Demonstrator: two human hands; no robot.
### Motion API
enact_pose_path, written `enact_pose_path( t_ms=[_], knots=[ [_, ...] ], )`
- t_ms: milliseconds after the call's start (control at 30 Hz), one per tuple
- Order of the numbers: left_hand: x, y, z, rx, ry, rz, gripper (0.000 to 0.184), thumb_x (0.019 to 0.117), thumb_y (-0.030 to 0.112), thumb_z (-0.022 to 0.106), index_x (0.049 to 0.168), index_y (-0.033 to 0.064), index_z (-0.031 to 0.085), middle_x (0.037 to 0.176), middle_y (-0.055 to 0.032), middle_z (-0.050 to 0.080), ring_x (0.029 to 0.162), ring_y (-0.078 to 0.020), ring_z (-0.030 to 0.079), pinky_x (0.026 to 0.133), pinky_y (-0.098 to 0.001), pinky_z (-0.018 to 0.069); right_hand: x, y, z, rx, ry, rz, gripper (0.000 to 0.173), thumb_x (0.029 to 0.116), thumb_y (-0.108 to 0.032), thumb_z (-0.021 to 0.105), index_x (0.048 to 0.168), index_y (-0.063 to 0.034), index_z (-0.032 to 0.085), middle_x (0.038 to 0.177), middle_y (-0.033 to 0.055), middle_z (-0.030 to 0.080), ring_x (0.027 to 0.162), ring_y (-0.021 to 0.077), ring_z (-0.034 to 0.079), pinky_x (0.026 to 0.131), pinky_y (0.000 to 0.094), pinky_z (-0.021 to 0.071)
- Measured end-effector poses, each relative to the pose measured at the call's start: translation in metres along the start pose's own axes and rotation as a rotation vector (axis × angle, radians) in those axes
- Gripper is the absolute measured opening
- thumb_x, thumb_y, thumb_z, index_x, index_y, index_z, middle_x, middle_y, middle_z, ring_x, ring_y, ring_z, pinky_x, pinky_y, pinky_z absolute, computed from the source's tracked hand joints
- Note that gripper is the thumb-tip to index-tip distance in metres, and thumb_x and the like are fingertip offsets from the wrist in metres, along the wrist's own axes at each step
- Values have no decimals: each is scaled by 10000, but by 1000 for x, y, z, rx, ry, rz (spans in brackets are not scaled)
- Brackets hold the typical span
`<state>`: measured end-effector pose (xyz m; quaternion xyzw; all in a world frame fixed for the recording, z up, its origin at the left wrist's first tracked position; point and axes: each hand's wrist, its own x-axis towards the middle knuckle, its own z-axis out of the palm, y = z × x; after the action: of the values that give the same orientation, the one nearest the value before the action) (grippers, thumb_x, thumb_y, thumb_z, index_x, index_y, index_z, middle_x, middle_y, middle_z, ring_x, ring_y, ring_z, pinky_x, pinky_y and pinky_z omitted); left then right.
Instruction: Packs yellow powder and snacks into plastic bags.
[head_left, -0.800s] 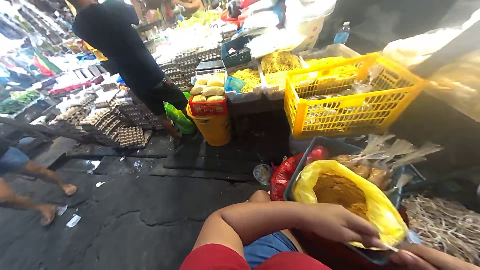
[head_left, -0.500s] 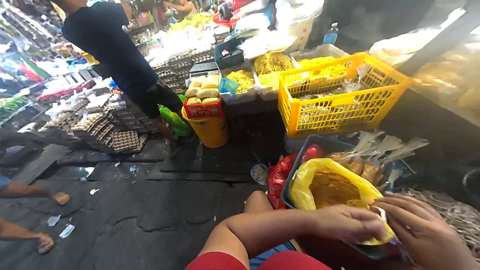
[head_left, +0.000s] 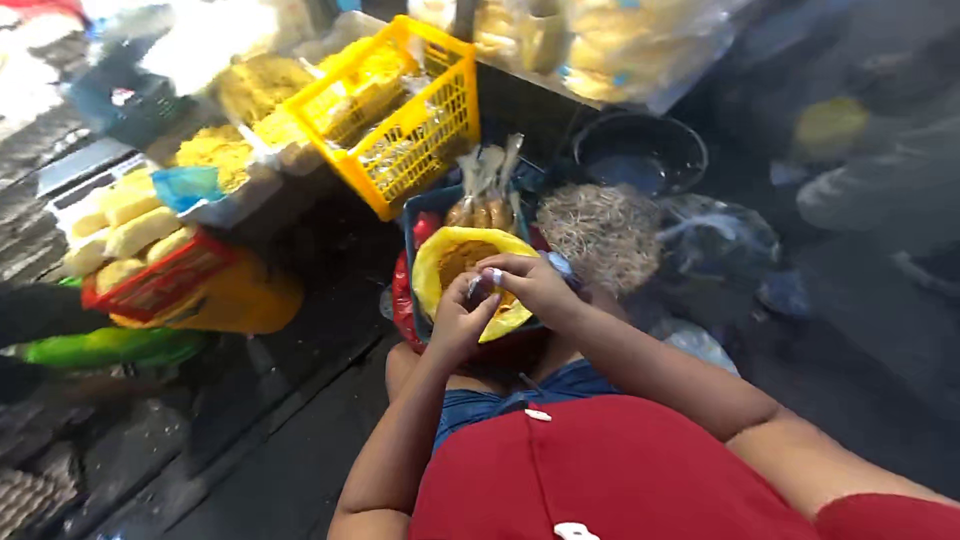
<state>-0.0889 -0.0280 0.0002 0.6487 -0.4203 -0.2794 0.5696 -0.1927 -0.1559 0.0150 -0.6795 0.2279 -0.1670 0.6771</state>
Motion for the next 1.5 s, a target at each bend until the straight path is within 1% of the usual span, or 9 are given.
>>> enact_pose_path(
  t_ms=[200, 433, 600, 700, 833, 967, 1067, 1267, 1500],
  knots=[
    [-8, -22, 23, 645, 353, 377, 235, 911, 90, 616, 1041, -87, 698, 940, -188, 714, 850, -236, 714, 791, -355, 599, -14, 14, 25, 319, 155, 49, 181, 1007, -77, 606, 1120, 9, 719, 1079, 46, 704, 928, 50, 659, 834, 234, 557],
    [-16, 9, 8, 151, 67, -39, 218, 1025, 109, 520, 1051, -25, 691, 909, -16, 698, 769, 0, 641, 718, -188, 547, -16, 37, 13, 319, -63, -130, 223, 921, -115, 436, 751, -107, 580, 1107, 14, 601, 1099, 67, 555, 946, 269, 463],
    [-21, -7, 2, 232, 189, 87, 382, 928, 98, 700, 1272, -55, 633, 1101, -142, 693, 914, -98, 664, 816, -248, 562, -19, 16, 8, 202, -54, 56, 278, 1080, -164, 474, 1150, 2, 686, 1095, 33, 683, 981, 36, 633, 906, 245, 523],
    [-25, -11, -8, 169, 216, 207, 246, 910, 73, 739, 1132, -33, 723, 1057, -104, 724, 937, -86, 688, 844, -243, 584, -25, 14, 0, -22, -214, -42, 325, 1065, -136, 487, 1308, 21, 637, 1230, 67, 680, 1065, 10, 640, 960, 207, 521],
    [-23, 0, -22, 162, 161, 219, 87, 936, 36, 703, 996, -1, 754, 983, -40, 708, 907, -45, 668, 828, -214, 576, -23, 11, 5, -122, -173, -116, 222, 1015, -124, 590, 1173, 18, 654, 989, 33, 710, 875, 10, 667, 835, 216, 562],
    [-14, 19, -39, 312, 78, 300, 78, 923, 20, 701, 990, 6, 738, 962, -53, 684, 867, -56, 647, 794, -206, 561, -12, 9, 12, -260, -167, -288, 361, 1013, -101, 583, 1363, -12, 560, 884, 44, 699, 756, 74, 671, 740, 280, 586],
    [-2, 28, -52, 460, 345, 358, 91, 932, 12, 662, 966, -12, 743, 941, -107, 706, 909, -135, 668, 842, -284, 559, -9, 13, 19, -485, -106, -455, 187, 1010, -124, 588, 1066, -15, 730, 874, 78, 716, 765, 120, 677, 736, 306, 584],
    [8, 16, -80, 207, 505, 111, 222, 1002, 186, 659, 1144, 18, 684, 1005, -55, 699, 869, -73, 669, 793, -260, 575, 10, -9, -6, -558, 22, -368, 256, 1055, -230, 560, 1072, -23, 710, 871, 84, 690, 734, 142, 649, 700, 373, 568],
    [-7, -64, -73, 748, 185, -559, 300, 1005, 168, 581, 1241, -1, 657, 1292, -250, 610, 1189, -392, 622, 1013, -562, 505, 115, -19, -61, -595, 423, -330, 333, 1084, -247, 491, 1182, 18, 668, 1042, 170, 712, 943, 230, 696, 897, 421, 551]
  ],
)
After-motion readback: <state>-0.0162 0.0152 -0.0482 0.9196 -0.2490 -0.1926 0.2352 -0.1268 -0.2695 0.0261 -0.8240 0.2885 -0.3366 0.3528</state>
